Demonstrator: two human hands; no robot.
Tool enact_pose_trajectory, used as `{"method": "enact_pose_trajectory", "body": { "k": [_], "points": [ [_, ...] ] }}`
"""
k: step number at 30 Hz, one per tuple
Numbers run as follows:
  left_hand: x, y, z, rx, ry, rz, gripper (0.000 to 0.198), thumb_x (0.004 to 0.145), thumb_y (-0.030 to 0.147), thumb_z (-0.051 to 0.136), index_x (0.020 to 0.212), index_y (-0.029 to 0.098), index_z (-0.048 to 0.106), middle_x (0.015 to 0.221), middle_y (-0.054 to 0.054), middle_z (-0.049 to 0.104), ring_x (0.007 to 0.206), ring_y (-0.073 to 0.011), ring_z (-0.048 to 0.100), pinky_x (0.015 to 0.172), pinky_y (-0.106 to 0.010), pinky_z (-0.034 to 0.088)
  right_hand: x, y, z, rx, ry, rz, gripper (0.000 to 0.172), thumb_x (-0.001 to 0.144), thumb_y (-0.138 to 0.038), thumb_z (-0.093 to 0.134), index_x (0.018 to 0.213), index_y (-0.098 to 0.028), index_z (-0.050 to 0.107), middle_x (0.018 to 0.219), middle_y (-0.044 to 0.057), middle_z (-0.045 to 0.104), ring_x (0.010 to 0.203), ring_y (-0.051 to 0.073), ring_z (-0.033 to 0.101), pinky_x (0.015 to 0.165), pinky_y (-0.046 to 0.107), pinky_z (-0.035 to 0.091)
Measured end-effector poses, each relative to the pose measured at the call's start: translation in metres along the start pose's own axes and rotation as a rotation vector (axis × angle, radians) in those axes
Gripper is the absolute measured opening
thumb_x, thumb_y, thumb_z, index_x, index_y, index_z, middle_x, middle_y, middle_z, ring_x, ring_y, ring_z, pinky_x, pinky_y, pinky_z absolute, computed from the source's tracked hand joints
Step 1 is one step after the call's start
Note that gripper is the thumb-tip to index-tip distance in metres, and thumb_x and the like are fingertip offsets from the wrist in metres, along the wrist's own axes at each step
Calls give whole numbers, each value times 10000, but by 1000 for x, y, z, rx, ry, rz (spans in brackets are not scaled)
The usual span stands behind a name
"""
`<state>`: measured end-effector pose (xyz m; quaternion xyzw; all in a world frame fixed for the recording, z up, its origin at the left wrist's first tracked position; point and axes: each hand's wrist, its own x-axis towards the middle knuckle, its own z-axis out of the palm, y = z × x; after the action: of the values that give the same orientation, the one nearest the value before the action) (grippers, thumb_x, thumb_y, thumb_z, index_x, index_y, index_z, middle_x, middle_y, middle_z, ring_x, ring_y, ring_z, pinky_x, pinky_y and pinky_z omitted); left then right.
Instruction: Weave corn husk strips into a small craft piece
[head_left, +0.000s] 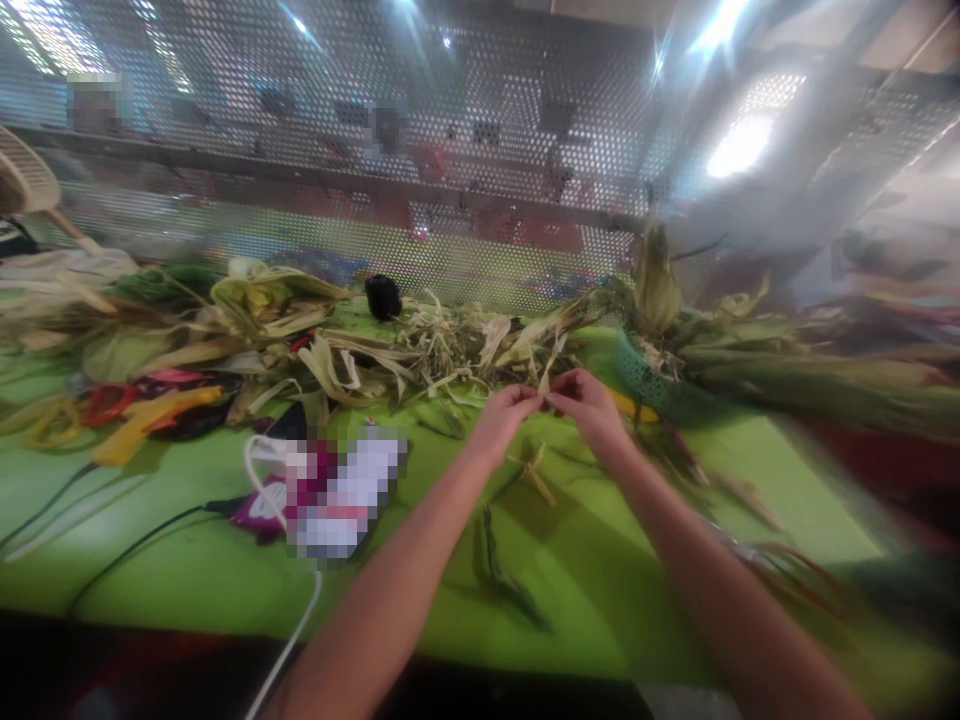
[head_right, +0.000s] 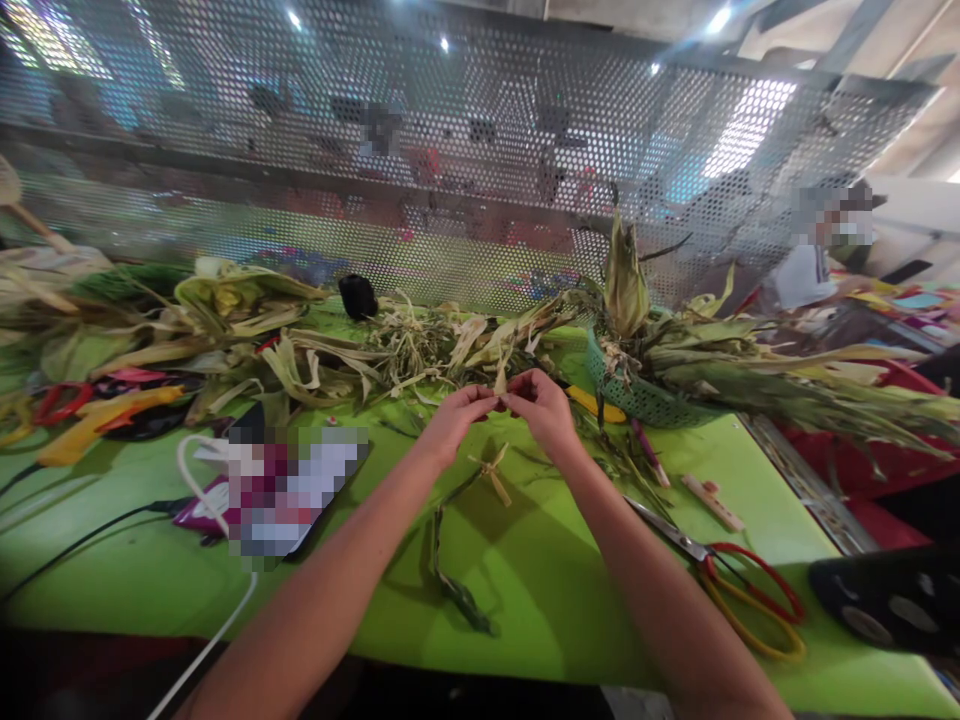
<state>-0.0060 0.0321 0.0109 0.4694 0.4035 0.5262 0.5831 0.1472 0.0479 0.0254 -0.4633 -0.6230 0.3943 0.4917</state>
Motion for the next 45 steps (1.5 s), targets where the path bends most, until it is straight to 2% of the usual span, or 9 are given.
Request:
{"method": "enact_pose_trajectory", "body": {
  "k": [3,7,13,17,22,28,35,40,45],
  "points": [
    [3,-1,-4,130,-44,105,173,742,334,650,769,165,672,779,-37,692,782,-171,598,792,-291,412,2,-2,-2,52,-19,53,327,605,-329,771,844,-174,609,675,-10,627,614,136,573,584,266,453],
    [3,-1,-7,286,-12,140,164,754,332,645,776,174,683,762,-30,693,734,-167,586,749,-288,406,0,-8,-3,-43,-60,25,303,608,-405,787,717,-167,635,641,4,621,585,123,531,545,248,419],
    [0,-3,4,-74,99,-43,209,678,342,718,793,172,678,784,-16,681,744,-137,573,730,-265,393,-6,-8,7,10,89,1,348,652,-491,754,720,-181,611,659,-1,623,567,114,522,547,248,434],
    [-3,0,8,-140,153,-49,209,659,322,730,786,171,662,747,3,654,723,-129,555,733,-266,396,-8,-10,13,58,104,25,335,652,-479,761,717,-187,611,646,-7,613,565,117,531,564,256,451],
    [0,-2,4,-13,158,75,149,713,301,673,758,162,642,725,4,633,724,-128,545,745,-261,405,-10,-15,10,35,51,32,318,690,-488,737,721,-184,649,589,-4,588,552,124,531,564,265,464],
    [4,-6,-1,137,171,152,169,723,327,662,771,166,644,766,-13,642,766,-148,556,765,-267,411,-9,-12,10,12,54,19,350,669,-503,744,758,-180,648,693,12,639,565,117,533,552,261,457],
    [4,-5,-1,196,135,142,206,733,348,664,816,159,670,807,-32,670,783,-157,579,793,-273,425,-7,-10,9,37,62,49,357,625,-483,779,736,-173,642,662,-2,616,536,103,498,528,247,425],
    [4,-6,-2,267,130,166,145,747,297,646,794,161,656,803,-35,673,784,-162,582,762,-271,430,-6,-10,8,54,34,-1,318,698,-480,720,678,-175,632,625,-10,598,524,99,486,526,240,407],
    [5,-5,-2,296,122,194,109,749,270,641,775,165,652,781,-31,670,744,-153,571,724,-262,422,-4,-9,4,55,67,-6,273,725,-434,700,673,-171,652,649,4,627,518,96,475,512,238,389]
  ]
}}
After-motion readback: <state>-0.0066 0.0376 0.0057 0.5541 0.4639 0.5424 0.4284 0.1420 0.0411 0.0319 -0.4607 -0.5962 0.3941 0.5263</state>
